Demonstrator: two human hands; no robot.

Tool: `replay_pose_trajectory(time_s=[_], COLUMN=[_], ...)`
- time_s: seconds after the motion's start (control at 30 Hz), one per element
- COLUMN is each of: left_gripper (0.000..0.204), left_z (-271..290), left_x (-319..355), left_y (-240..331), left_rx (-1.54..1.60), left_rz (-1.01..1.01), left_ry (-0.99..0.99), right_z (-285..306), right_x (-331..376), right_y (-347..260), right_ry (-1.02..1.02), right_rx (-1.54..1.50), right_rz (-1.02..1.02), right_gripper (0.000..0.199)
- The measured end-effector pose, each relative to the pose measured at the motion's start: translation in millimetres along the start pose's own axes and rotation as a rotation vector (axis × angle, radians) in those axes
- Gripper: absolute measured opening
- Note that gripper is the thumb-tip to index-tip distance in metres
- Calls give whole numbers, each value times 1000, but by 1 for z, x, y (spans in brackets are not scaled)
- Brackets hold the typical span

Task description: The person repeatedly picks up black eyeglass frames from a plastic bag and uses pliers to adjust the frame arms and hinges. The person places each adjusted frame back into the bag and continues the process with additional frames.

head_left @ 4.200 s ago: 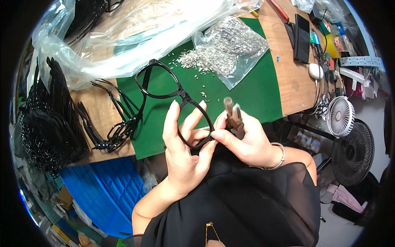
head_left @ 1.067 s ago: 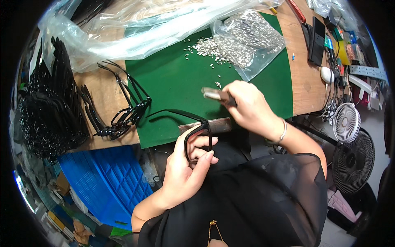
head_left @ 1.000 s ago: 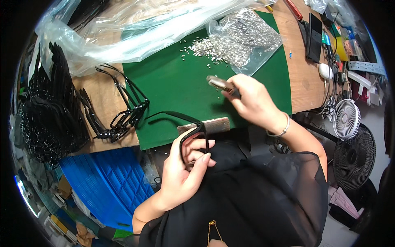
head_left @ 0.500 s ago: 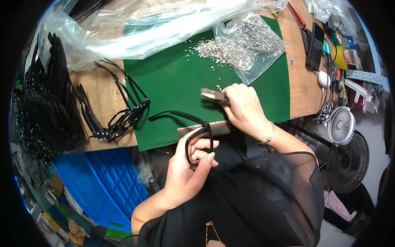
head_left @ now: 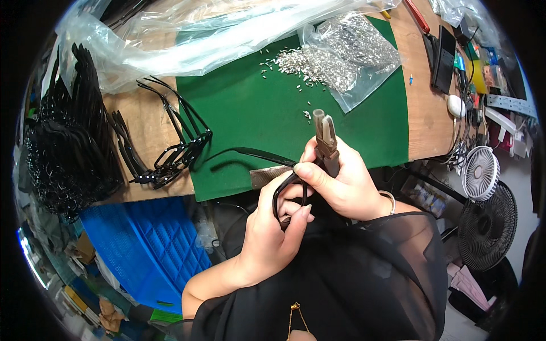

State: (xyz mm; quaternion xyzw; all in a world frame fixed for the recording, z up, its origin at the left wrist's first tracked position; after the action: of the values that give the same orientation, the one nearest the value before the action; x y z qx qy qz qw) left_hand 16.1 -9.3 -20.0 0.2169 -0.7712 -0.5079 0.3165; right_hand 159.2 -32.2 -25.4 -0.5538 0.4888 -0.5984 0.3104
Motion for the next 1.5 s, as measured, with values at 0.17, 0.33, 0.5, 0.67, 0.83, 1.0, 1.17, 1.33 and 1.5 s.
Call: replay_pose_trajectory(time_s=[0.17,0.33,0.5,0.67,0.83,1.0,1.17,1.33,1.5], left_gripper=[50,47,38,38,32,28,30,32,31], left_z=[3,18,25,21,15,18,17,24,45], left_x=[-3,14,29,34,28,21,20,13,21], left_y=[11,35,43,38,42,37,34,32,39], left_rx=[98,252,128,-87,-500,-678,-554,-443,-398], left_rz=[85,167,182,121,-76,-187,-93,-6,38], left_ry=[-43,-30,-61,-51,-113,-198,-117,-168,-99], right_z=[4,16,17,12,14,14,11,16,30], right_x=[-2,6,9,3,-2,-4,-2,-7,-16], right_y=[-9,-22,-23,-22,-19,-7,-2,-7,-14], right_ry=[-78,-116,-461,-539,-541,-429,-299,-433,-540], right_rx=[-36,257,773,798,856,989,998,925,910], right_rz=[-92,175,358,482,634,752,742,559,347], right_gripper=[19,17,22,19,20,22,23,24,26])
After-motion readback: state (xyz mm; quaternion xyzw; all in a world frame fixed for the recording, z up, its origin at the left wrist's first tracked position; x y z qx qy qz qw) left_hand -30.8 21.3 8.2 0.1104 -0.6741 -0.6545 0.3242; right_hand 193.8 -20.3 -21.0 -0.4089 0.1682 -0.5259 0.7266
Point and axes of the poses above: each hand's wrist, its own x-axis away from the middle knuckle, its own z-axis out of the back of the hand, y = z × x, the point moved 2 cm from there along -x, towards the middle knuckle, and after that the axes turned 8 degrees about x, right-handed, at the moved point
